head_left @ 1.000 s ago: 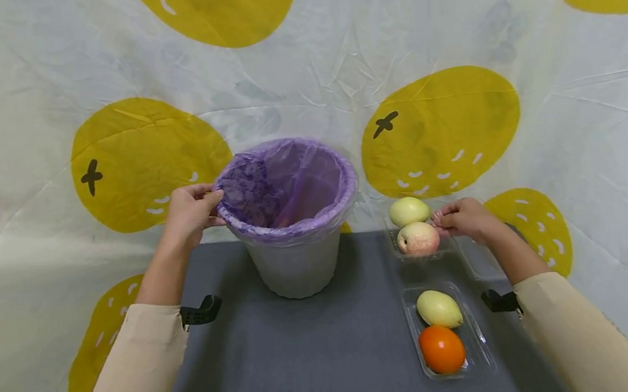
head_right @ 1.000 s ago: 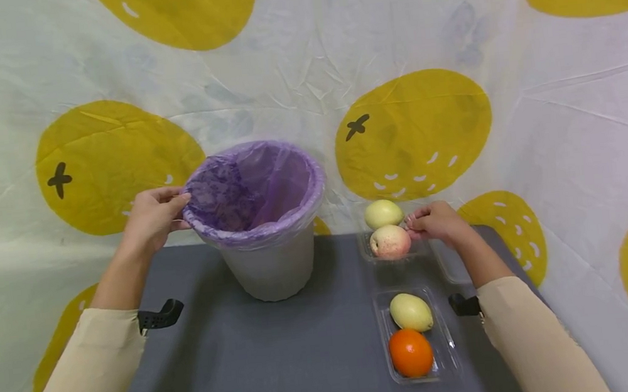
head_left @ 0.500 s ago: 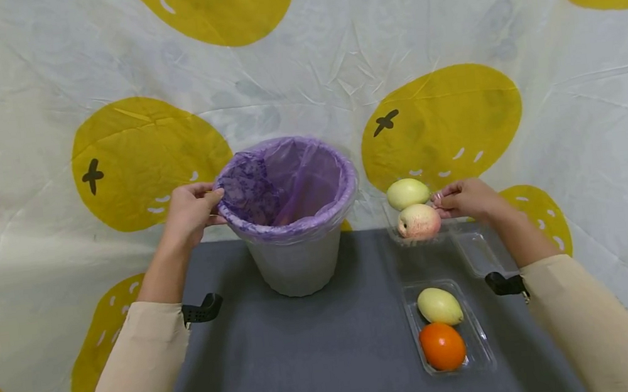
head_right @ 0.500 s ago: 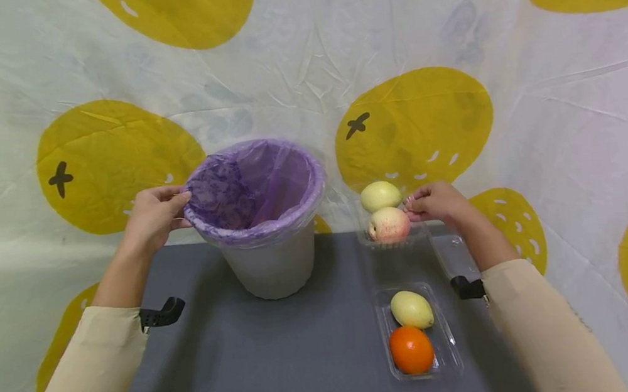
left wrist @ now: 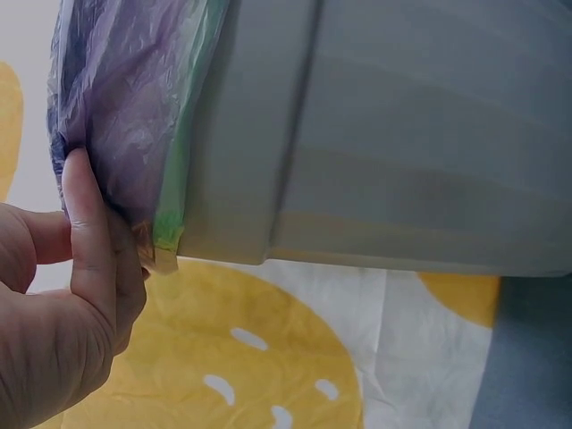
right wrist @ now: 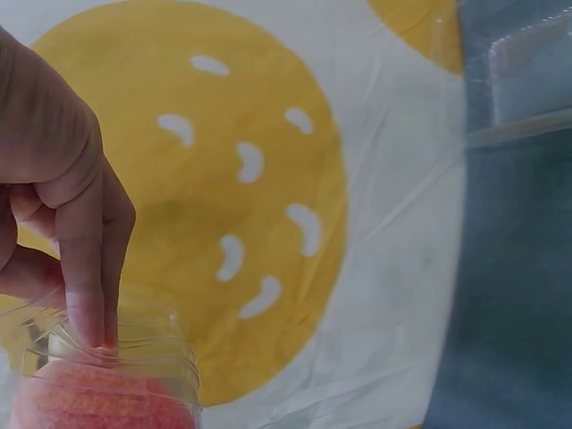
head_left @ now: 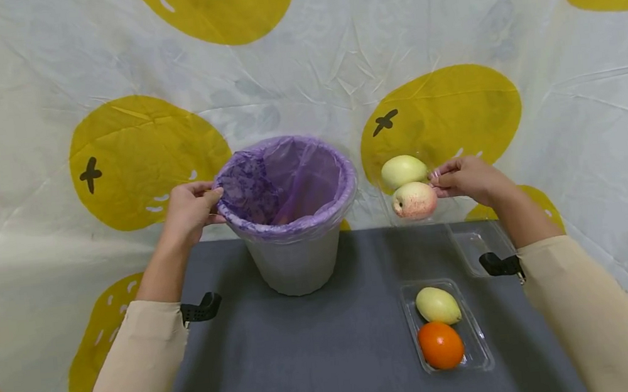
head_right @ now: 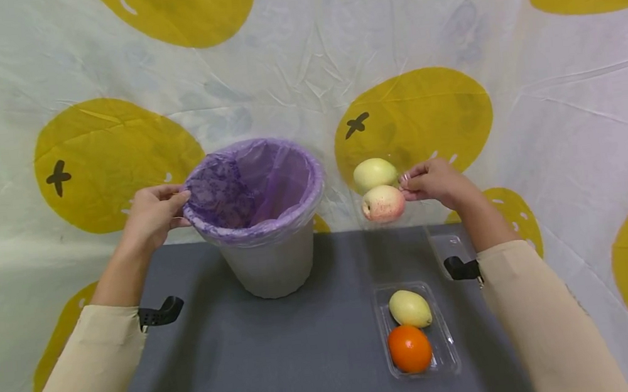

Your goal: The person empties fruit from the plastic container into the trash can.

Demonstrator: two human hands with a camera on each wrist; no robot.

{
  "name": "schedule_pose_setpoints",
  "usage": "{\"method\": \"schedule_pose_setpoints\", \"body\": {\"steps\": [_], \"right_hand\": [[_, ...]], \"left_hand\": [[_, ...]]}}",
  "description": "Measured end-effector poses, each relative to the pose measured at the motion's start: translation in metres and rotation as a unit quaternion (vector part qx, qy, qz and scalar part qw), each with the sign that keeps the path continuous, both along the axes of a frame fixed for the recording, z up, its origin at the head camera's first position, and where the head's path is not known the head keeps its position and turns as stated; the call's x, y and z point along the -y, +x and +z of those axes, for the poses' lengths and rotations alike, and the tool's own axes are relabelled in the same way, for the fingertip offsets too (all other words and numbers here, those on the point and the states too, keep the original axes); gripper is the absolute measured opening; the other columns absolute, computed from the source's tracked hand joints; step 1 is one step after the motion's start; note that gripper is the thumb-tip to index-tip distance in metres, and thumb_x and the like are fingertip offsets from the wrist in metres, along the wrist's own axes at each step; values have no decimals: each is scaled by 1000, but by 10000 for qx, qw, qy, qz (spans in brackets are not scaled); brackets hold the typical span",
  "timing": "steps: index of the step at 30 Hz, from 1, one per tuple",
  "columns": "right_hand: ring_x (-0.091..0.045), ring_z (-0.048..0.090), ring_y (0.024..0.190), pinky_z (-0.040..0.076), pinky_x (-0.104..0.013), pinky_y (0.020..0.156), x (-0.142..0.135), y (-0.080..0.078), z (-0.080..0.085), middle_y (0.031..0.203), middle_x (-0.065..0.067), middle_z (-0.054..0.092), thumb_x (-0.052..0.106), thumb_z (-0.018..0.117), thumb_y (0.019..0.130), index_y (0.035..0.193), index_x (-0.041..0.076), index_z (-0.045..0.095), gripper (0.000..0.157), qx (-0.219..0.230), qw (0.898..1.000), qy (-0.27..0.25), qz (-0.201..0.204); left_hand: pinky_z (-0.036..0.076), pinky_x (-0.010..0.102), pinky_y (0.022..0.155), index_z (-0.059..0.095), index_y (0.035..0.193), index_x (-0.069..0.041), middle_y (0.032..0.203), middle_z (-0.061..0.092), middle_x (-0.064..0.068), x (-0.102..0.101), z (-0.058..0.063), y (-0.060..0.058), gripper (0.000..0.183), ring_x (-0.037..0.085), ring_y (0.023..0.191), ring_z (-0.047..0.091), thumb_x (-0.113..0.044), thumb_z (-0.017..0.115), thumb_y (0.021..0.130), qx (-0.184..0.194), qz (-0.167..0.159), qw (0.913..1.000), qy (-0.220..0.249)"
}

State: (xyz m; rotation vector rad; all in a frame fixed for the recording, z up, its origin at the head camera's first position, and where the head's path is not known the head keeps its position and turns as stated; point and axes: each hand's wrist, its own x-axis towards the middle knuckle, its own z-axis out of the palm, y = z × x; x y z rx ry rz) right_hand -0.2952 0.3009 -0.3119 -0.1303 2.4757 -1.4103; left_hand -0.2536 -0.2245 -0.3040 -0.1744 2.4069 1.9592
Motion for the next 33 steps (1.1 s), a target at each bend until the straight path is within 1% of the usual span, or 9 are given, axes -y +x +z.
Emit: {"method": "schedule_pose_setpoints", "body": {"steps": [4, 8, 14, 19, 24, 27, 30, 33], "right_hand": [[-6, 72, 78, 63, -21, 76, 6, -2, 13, 88, 7, 70, 11, 61, 104, 138, -20, 50, 47, -9, 9999, -54, -115], [-6, 71, 77, 63, -20, 75, 10, -5, 27, 89, 7, 69, 9, 61, 105, 137, -19, 50, 44, -10, 9997, -167, -175], [-4, 71, 77, 63, -20, 75, 19, -7, 48, 88, 9, 69, 9, 60, 105, 138, -19, 49, 45, -142, 9994, -233, -228], [-5, 71, 79, 63, -20, 77, 28, -13, 68, 91, 7, 69, 10, 60, 105, 138, -17, 51, 43, -283, 9991, -202, -237], [-5, 71, 79, 63, -20, 78, 40, -18, 89, 95, 5, 68, 13, 62, 104, 136, -13, 54, 42, -239, 9990, -314, -230], [-7, 72, 78, 63, -21, 77, 48, -20, 101, 94, 4, 68, 12, 64, 102, 128, -8, 62, 33, -190, 9984, -470, -266], [-8, 73, 78, 63, -22, 76, 58, -23, 111, 94, 1, 69, 10, 67, 100, 114, -1, 70, 18, -101, 9971, -680, -326], [-9, 73, 78, 63, -22, 76, 68, -26, 117, 96, 0, 68, 9, 68, 99, 111, 1, 73, 15, -79, 9966, -748, -322]], "left_hand": [[62, 21, 61, 42, 155, 2, 119, 51, 9, 0, 1, 1, 55, 9, 74, 60, -22, 57, 108, -25, -2, 10000, -13], [62, 22, 62, 42, 155, 2, 119, 51, 10, 0, 1, 2, 56, 9, 74, 60, -23, 57, 108, -6, -4, 10000, -33], [62, 22, 62, 42, 155, 1, 118, 51, 9, -1, 2, 2, 56, 10, 74, 59, -23, 57, 107, 50, 13, 10000, -25], [62, 22, 62, 42, 155, 1, 118, 51, 9, 0, 2, 1, 56, 9, 74, 59, -23, 57, 107, 44, 30, 10000, -22], [62, 22, 62, 42, 155, 1, 119, 51, 9, 0, 2, 0, 56, 9, 73, 60, -23, 57, 107, 27, 38, 9999, -88], [62, 22, 62, 43, 155, 1, 119, 51, 9, -1, 3, 0, 56, 9, 73, 60, -23, 57, 107, 30, 39, 10000, -76], [62, 22, 62, 43, 155, 1, 117, 52, 8, -2, 3, 1, 55, 9, 73, 60, -23, 57, 107, 54, 52, 10000, -49], [62, 23, 62, 43, 154, 1, 116, 52, 8, -2, 3, 2, 55, 9, 74, 59, -23, 57, 107, 64, 66, 9999, -68]]}}
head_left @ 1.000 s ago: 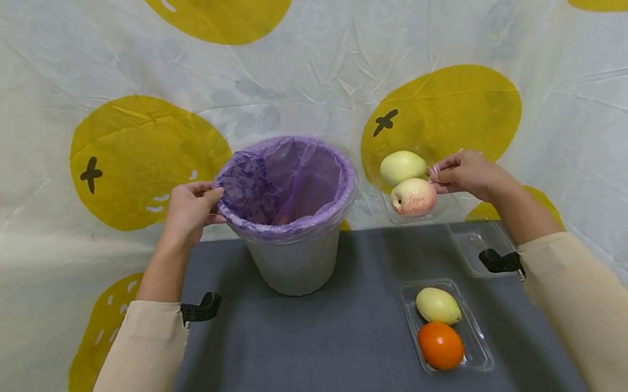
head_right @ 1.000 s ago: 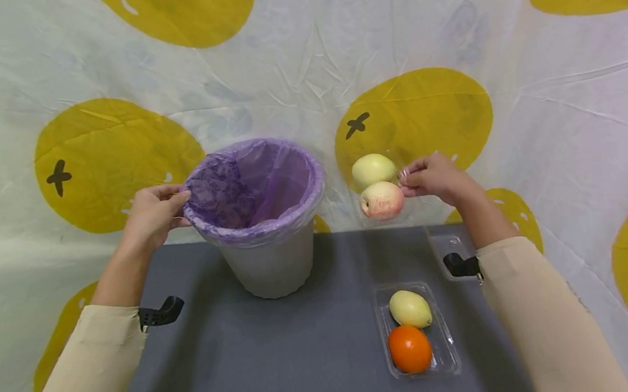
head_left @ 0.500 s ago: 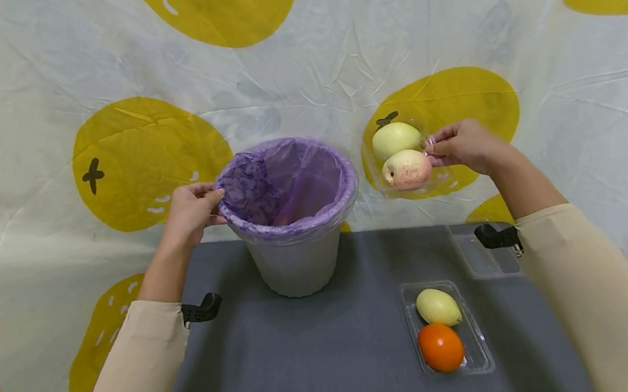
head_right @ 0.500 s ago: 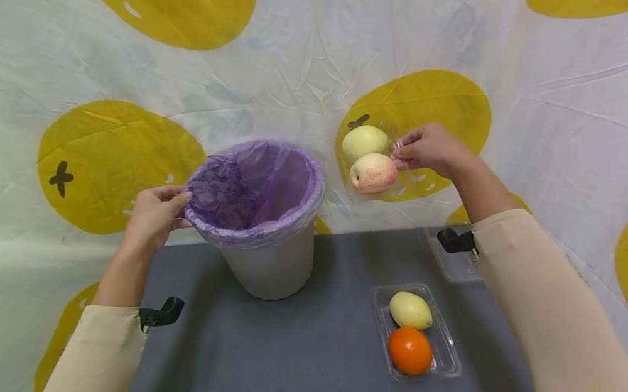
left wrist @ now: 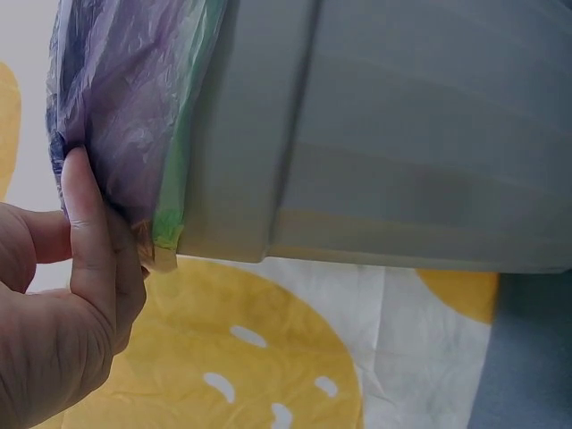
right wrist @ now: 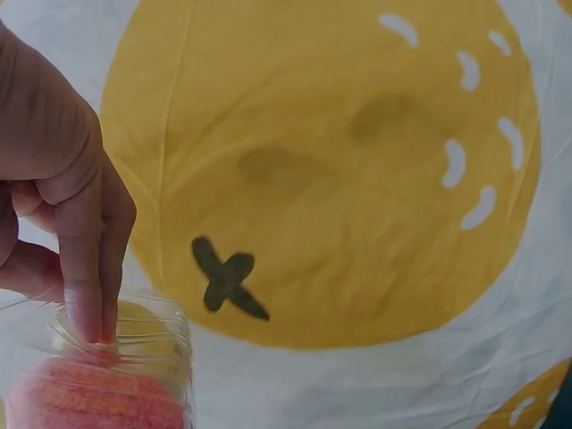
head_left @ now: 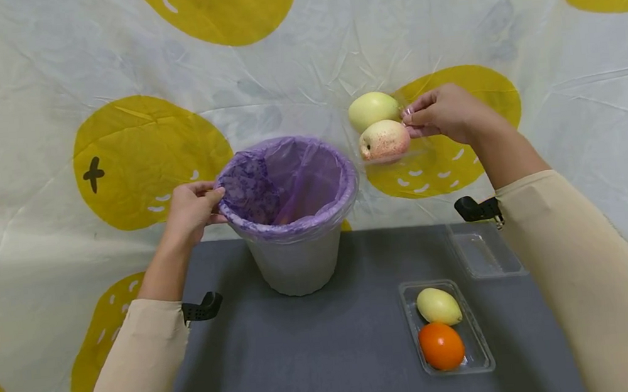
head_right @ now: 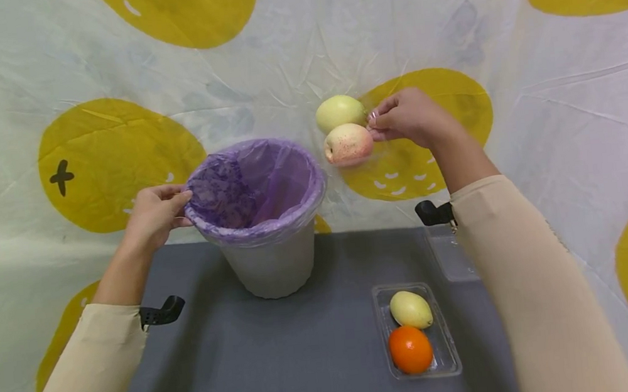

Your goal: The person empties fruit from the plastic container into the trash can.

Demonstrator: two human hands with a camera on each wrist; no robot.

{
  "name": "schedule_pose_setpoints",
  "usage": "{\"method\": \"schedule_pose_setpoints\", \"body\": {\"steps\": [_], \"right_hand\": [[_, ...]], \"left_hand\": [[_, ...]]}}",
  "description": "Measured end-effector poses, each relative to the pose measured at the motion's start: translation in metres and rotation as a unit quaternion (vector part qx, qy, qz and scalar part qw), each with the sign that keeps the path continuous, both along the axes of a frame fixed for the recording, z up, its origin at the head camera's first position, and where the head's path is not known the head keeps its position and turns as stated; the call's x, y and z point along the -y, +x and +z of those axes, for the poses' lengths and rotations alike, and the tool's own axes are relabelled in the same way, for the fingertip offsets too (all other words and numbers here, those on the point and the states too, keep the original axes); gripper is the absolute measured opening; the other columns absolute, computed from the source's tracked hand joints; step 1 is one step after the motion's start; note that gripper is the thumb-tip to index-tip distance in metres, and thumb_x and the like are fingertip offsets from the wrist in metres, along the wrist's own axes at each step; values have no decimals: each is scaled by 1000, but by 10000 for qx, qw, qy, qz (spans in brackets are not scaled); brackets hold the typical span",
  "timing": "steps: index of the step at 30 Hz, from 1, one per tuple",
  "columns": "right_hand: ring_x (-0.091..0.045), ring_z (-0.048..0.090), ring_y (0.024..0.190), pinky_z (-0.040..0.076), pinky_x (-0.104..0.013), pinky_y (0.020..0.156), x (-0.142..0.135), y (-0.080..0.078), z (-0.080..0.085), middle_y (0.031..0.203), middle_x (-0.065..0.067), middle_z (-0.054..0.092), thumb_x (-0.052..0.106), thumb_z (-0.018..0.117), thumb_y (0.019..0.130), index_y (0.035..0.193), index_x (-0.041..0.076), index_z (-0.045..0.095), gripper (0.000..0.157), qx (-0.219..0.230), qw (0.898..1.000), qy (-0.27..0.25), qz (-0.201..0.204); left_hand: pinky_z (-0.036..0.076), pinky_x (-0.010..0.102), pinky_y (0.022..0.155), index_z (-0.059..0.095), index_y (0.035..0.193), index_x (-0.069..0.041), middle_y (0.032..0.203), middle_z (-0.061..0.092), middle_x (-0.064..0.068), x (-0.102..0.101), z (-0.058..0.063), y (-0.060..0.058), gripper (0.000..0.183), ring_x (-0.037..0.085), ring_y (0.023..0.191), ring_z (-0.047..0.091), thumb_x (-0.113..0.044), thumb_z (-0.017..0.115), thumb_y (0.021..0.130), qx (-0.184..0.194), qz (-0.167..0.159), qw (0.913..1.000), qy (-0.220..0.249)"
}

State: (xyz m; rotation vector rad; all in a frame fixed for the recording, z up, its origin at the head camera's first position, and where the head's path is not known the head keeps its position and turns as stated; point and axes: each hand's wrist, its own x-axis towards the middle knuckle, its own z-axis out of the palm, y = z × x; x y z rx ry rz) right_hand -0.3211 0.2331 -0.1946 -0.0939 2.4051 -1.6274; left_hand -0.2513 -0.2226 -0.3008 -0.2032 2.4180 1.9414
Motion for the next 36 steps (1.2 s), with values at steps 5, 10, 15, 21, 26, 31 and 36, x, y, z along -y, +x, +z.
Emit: {"method": "schedule_pose_setpoints", "body": {"steps": [5, 10, 15, 21, 26, 31, 36], "right_hand": [[-10, 74, 77, 64, -23, 77, 19, -4, 7, 96, -1, 68, 6, 68, 99, 112, -2, 71, 16, -51, 10000, -50, 20], [-10, 73, 72, 64, -23, 74, 40, -8, 9, 87, -2, 69, 1, 66, 98, 103, -3, 72, 8, -201, 9995, -188, 135], [-10, 73, 68, 63, -22, 69, 59, -10, 9, 81, -2, 70, 0, 64, 99, 109, -10, 66, 14, -392, 9989, -51, 240], [-8, 74, 67, 62, -21, 67, 76, -11, 12, 80, -1, 71, 5, 66, 100, 119, -11, 63, 25, -386, 9991, 94, 165], [-12, 74, 68, 64, -24, 71, 87, -11, 13, 82, -6, 69, -1, 66, 98, 116, -12, 63, 21, -291, 9990, -322, 75], [-14, 75, 67, 64, -24, 69, 97, -13, 13, 81, -8, 68, -3, 66, 97, 106, -7, 62, 11, -282, 9985, -470, -40], [-17, 76, 69, 64, -26, 69, 105, -14, 11, 87, -10, 67, -3, 67, 97, 104, -7, 63, 9, -286, 9977, -583, -173]], "left_hand": [[63, 24, 63, 44, 154, 2, 117, 52, 8, 0, 0, 1, 54, 10, 74, 59, -22, 57, 107, 8, -3, 10000, -34], [62, 23, 61, 45, 153, 2, 117, 52, 10, 1, -1, 0, 54, 10, 70, 60, -22, 58, 107, -20, -50, 10000, 19], [63, 25, 63, 43, 155, 1, 120, 51, 10, 1, -1, 2, 55, 9, 67, 60, -22, 58, 107, 15, -87, 10000, -22], [63, 25, 62, 43, 154, 2, 119, 51, 11, -2, 0, 3, 55, 9, 64, 61, -21, 58, 107, 8, -102, 9999, -33], [63, 25, 63, 42, 155, 2, 119, 51, 11, -3, 1, 2, 55, 9, 65, 62, -21, 58, 107, 1, -130, 9999, -43], [62, 24, 61, 42, 155, 2, 120, 51, 10, -3, 1, 1, 55, 9, 68, 60, -22, 57, 107, -32, -128, 9999, -28], [62, 24, 61, 41, 156, 2, 120, 50, 10, -2, 2, 3, 56, 9, 71, 60, -22, 57, 107, -24, -129, 9999, -30]]}}
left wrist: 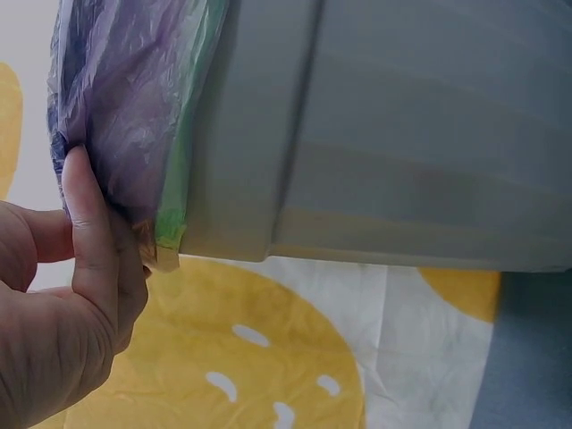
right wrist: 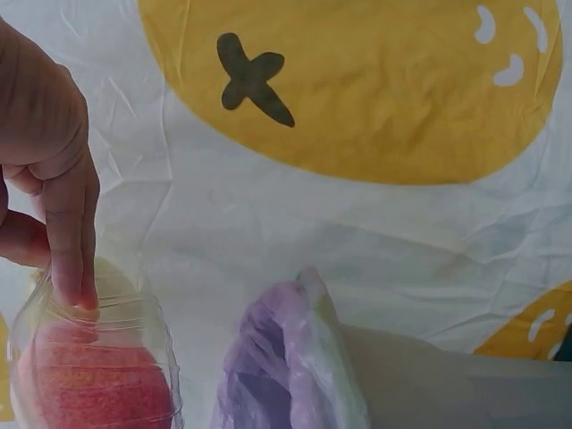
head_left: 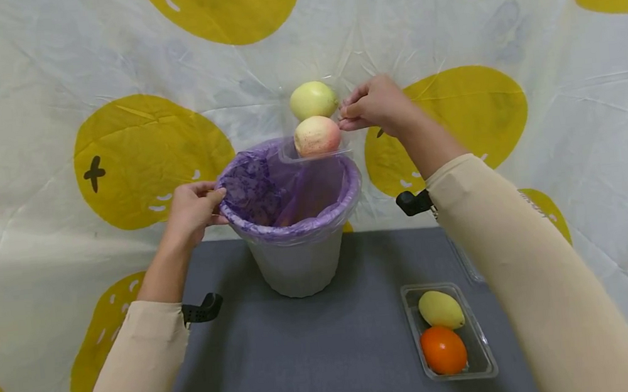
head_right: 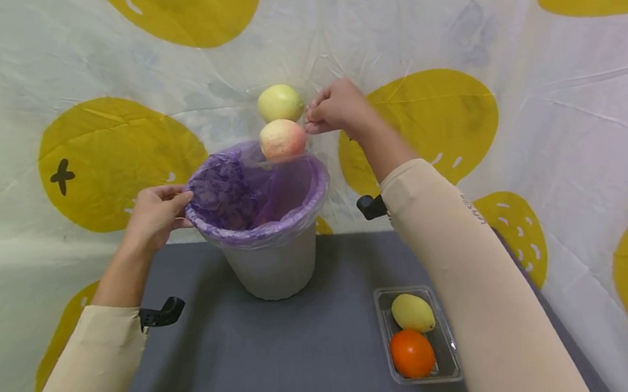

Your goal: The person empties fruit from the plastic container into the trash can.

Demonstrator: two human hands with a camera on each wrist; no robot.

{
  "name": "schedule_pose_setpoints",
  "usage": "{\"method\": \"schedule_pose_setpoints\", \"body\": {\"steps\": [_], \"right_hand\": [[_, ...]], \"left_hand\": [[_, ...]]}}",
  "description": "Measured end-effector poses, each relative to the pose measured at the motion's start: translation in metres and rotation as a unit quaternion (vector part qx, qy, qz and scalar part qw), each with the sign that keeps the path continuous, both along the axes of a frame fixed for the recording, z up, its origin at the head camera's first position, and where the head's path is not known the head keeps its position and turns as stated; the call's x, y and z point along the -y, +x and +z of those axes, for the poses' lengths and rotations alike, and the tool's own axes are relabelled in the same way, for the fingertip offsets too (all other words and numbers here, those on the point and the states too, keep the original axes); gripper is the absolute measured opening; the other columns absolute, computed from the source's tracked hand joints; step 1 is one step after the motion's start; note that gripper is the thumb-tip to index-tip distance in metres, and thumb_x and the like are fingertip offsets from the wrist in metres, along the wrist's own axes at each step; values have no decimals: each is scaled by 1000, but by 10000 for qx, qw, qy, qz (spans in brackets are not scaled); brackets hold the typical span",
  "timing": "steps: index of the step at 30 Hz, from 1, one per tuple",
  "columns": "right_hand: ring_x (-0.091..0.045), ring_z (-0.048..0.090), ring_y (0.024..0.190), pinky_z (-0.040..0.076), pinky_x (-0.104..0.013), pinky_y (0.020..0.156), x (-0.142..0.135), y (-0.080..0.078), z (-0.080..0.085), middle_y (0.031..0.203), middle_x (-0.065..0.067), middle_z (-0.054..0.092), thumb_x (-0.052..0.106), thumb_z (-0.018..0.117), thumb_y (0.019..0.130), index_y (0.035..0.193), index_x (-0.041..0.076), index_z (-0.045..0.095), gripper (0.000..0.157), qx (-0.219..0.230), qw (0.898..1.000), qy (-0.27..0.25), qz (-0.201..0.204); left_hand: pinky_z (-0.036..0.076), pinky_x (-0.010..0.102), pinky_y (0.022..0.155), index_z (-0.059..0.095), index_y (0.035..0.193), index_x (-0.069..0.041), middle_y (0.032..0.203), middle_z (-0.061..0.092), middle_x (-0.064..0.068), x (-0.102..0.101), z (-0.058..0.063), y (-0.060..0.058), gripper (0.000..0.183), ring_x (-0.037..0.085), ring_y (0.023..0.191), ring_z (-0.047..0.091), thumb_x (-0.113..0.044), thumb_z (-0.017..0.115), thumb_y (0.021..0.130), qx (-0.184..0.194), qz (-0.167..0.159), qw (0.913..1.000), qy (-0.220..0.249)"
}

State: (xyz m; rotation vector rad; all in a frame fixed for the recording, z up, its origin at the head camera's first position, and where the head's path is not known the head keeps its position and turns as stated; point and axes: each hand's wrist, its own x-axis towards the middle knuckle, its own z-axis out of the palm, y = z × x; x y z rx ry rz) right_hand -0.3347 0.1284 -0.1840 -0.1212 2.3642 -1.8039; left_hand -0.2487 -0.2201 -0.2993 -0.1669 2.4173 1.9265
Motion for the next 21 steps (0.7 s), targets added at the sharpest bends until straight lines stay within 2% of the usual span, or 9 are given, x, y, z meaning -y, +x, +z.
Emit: {"method": "schedule_pose_setpoints", "body": {"steps": [8, 16, 21], "right_hand": [[-15, 76, 68, 64, -28, 75, 6, 1, -5, 99, -12, 64, -1, 66, 98, 107, -5, 62, 11, 17, 9999, 135, -100], [-17, 76, 68, 64, -27, 69, 11, 1, -8, 82, -10, 69, -2, 67, 97, 105, -8, 62, 11, -144, 9998, 161, -46], [-17, 75, 67, 64, -25, 65, 13, 1, -11, 80, -9, 69, -4, 67, 96, 101, -6, 60, 8, -277, 9994, 204, -29]], "left_hand": [[62, 24, 61, 43, 154, 3, 119, 51, 10, 0, 0, 3, 55, 9, 71, 60, -21, 57, 107, -13, -3, 10000, 5], [62, 23, 61, 43, 154, 3, 118, 51, 10, 2, -1, 4, 54, 9, 71, 59, -22, 57, 107, -20, -3, 10000, 32], [62, 23, 60, 44, 154, 3, 118, 51, 9, 1, 0, 4, 54, 9, 72, 59, -22, 57, 107, -13, 9, 10000, 41]]}}
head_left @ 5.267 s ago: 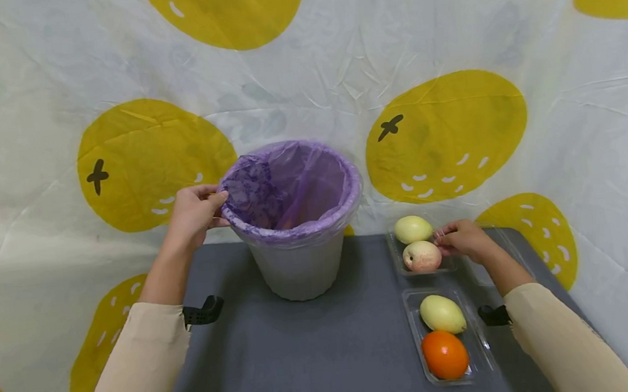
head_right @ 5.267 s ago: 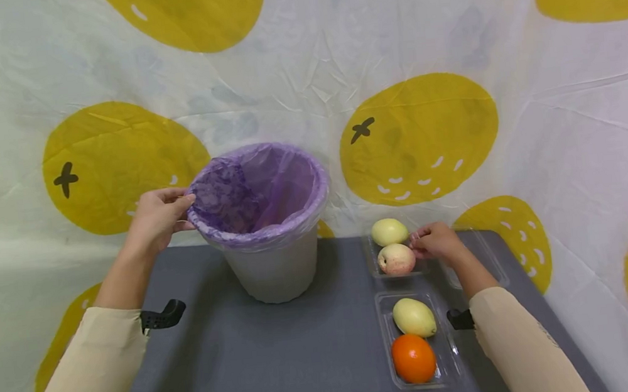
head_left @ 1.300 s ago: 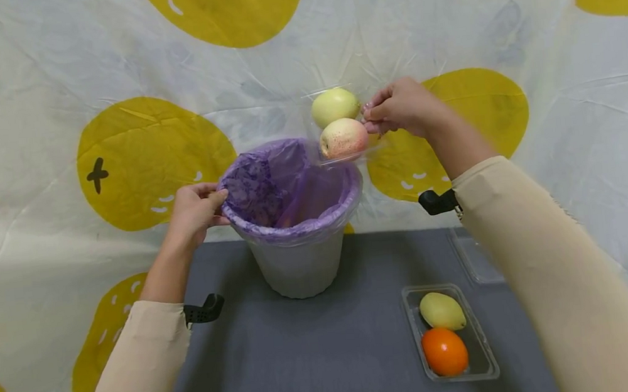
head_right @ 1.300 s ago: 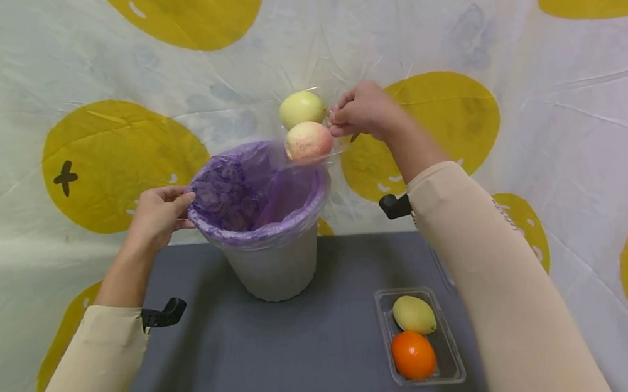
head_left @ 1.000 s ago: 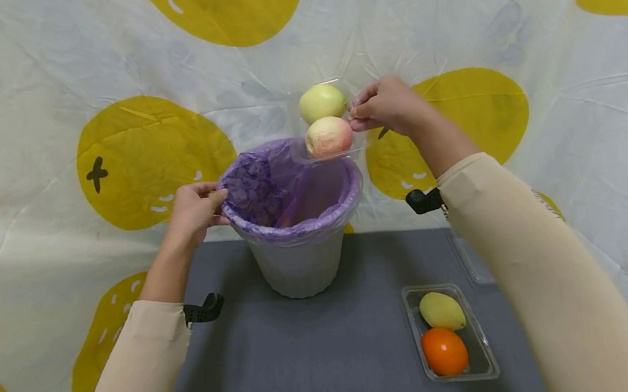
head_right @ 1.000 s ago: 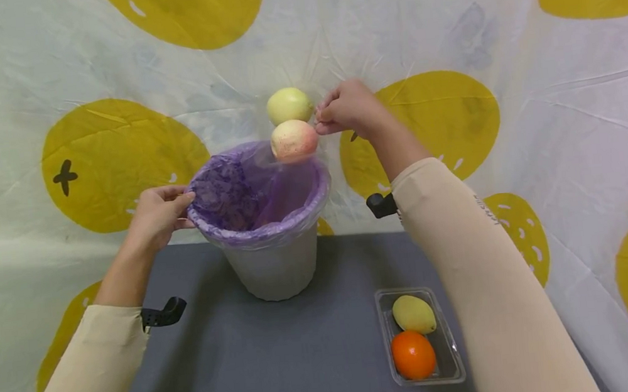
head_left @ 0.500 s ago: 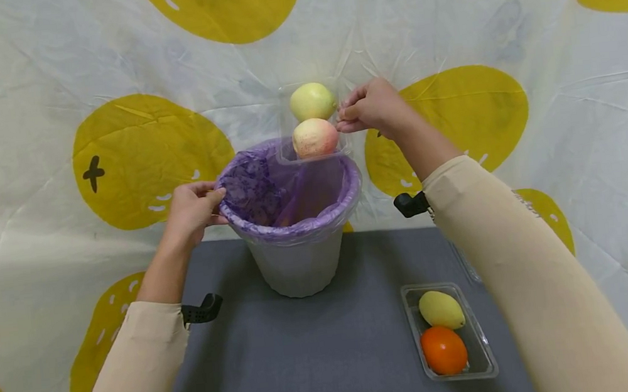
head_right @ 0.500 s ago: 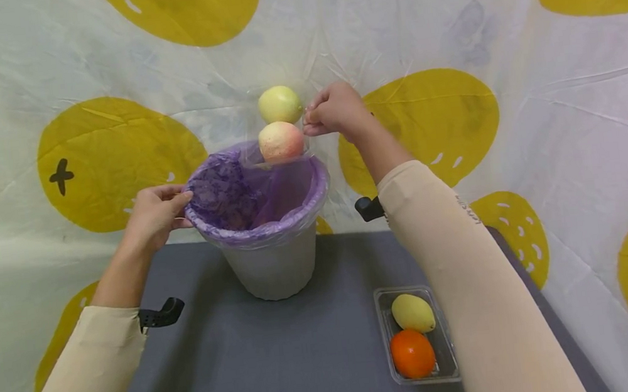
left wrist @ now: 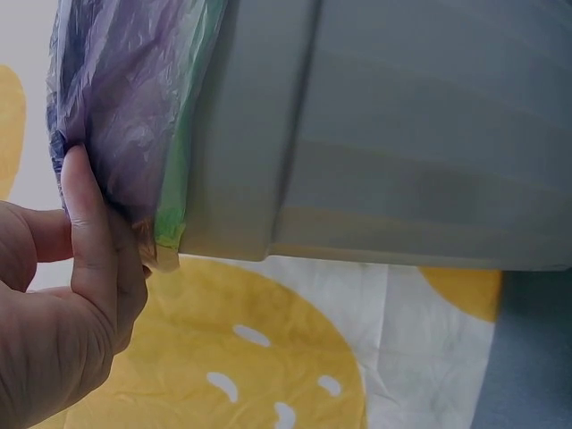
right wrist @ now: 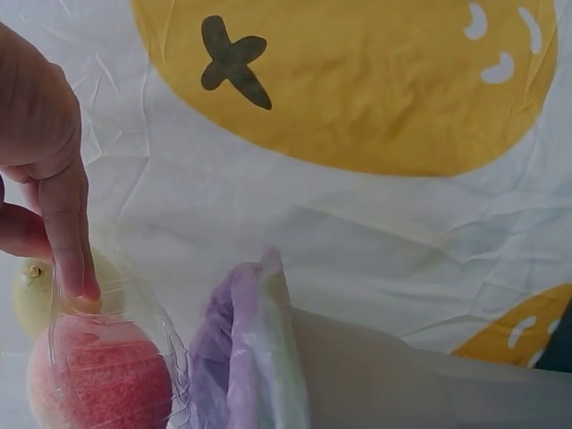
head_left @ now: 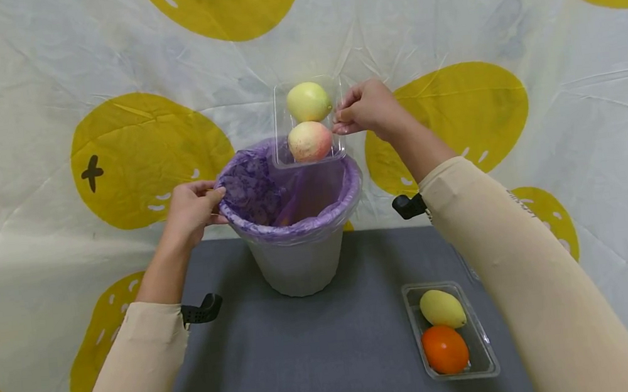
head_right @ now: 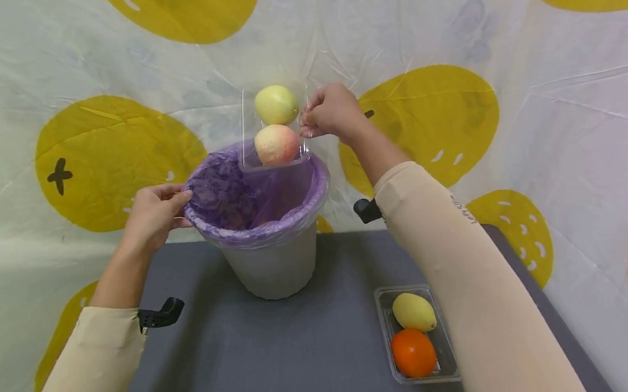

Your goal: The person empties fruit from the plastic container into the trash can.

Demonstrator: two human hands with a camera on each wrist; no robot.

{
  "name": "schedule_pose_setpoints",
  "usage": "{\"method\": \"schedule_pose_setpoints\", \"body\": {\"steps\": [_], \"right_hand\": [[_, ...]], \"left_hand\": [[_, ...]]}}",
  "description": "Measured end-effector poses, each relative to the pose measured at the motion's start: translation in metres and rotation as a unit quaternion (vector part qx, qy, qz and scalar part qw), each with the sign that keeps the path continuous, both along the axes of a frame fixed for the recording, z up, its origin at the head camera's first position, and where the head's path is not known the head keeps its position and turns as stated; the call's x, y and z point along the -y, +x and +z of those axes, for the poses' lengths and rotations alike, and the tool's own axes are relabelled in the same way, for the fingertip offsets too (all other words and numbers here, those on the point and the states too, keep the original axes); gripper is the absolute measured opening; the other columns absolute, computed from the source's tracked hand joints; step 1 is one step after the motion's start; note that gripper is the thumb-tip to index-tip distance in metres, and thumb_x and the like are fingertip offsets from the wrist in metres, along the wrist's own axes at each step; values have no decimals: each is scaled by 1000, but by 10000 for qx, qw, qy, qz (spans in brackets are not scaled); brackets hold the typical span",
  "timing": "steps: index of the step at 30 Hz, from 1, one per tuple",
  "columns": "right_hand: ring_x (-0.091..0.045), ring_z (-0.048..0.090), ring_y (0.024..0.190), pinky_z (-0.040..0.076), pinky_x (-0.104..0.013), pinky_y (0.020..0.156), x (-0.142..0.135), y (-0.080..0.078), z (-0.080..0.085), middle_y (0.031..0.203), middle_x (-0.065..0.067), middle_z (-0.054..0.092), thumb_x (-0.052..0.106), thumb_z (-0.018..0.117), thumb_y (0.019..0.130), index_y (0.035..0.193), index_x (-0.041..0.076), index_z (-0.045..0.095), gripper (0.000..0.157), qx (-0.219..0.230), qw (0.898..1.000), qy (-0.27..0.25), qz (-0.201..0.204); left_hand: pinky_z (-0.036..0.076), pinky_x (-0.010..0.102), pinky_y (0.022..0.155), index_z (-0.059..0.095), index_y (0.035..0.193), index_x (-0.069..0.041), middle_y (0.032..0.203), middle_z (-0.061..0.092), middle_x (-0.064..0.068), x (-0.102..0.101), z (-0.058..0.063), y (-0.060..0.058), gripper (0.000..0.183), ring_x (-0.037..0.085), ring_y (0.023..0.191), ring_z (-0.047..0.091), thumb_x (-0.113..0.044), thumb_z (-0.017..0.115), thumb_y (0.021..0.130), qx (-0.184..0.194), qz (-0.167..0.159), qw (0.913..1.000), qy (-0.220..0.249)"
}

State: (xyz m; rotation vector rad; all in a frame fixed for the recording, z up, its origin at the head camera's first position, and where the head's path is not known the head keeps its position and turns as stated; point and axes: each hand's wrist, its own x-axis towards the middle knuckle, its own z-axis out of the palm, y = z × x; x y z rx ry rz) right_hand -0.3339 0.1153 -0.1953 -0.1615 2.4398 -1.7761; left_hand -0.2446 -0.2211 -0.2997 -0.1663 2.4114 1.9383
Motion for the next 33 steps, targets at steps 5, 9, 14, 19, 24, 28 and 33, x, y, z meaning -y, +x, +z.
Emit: {"method": "schedule_pose_setpoints", "body": {"steps": [5, 9, 14, 19, 24, 28, 33], "right_hand": [[-15, 75, 68, 64, -24, 66, 4, 0, -3, 86, -10, 68, -3, 70, 95, 99, -4, 61, 11, -195, 9995, 247, -43], [-15, 74, 68, 64, -24, 67, 6, 0, -4, 89, -11, 67, -2, 72, 94, 97, -3, 60, 13, -314, 9989, 346, -60], [-15, 74, 66, 64, -25, 66, 9, 2, -5, 90, -11, 66, -3, 71, 94, 96, -3, 59, 13, -426, 9988, 248, -37], [-18, 75, 69, 65, -27, 69, 11, 3, -8, 91, -12, 67, -3, 72, 93, 96, -3, 59, 13, -549, 9982, 220, 4], [-19, 75, 73, 64, -26, 70, 11, 4, -12, 96, -14, 67, -1, 72, 94, 97, -3, 58, 14, -609, 9975, 348, 42], [-18, 75, 75, 64, -25, 69, 12, 4, -14, 99, -15, 67, 1, 73, 94, 98, -2, 58, 16, -683, 9964, 490, 50], [-19, 75, 76, 65, -27, 72, 13, 3, -15, 99, -15, 68, 2, 73, 95, 97, -1, 58, 16, -808, 9955, 480, 100]], "left_hand": [[62, 23, 61, 45, 153, 3, 117, 52, 9, 0, 0, 1, 53, 9, 73, 60, -22, 57, 107, -4, 4, 10000, -9], [62, 23, 61, 45, 153, 3, 117, 52, 9, 0, 0, 2, 53, 9, 73, 60, -22, 57, 107, -25, 8, 10000, -29], [62, 23, 62, 45, 153, 3, 118, 52, 9, 0, 1, 3, 53, 10, 75, 60, -22, 57, 107, -36, 13, 10000, -77], [62, 23, 61, 44, 153, 2, 119, 51, 9, 1, -1, 2, 53, 10, 74, 59, -22, 57, 108, 6, 20, 10000, -40], [62, 23, 62, 44, 154, 2, 120, 51, 10, 0, -1, 5, 53, 9, 74, 60, -21, 57, 108, 2, 5, 10000, -29], [62, 23, 62, 44, 153, 3, 118, 52, 11, -1, 0, 7, 53, 9, 74, 61, -21, 57, 107, -48, -11, 10000, -20], [63, 23, 62, 46, 152, 4, 116, 52, 9, 0, 2, 8, 52, 10, 74, 60, -21, 57, 107, -115, 35, 9999, -23]]}}
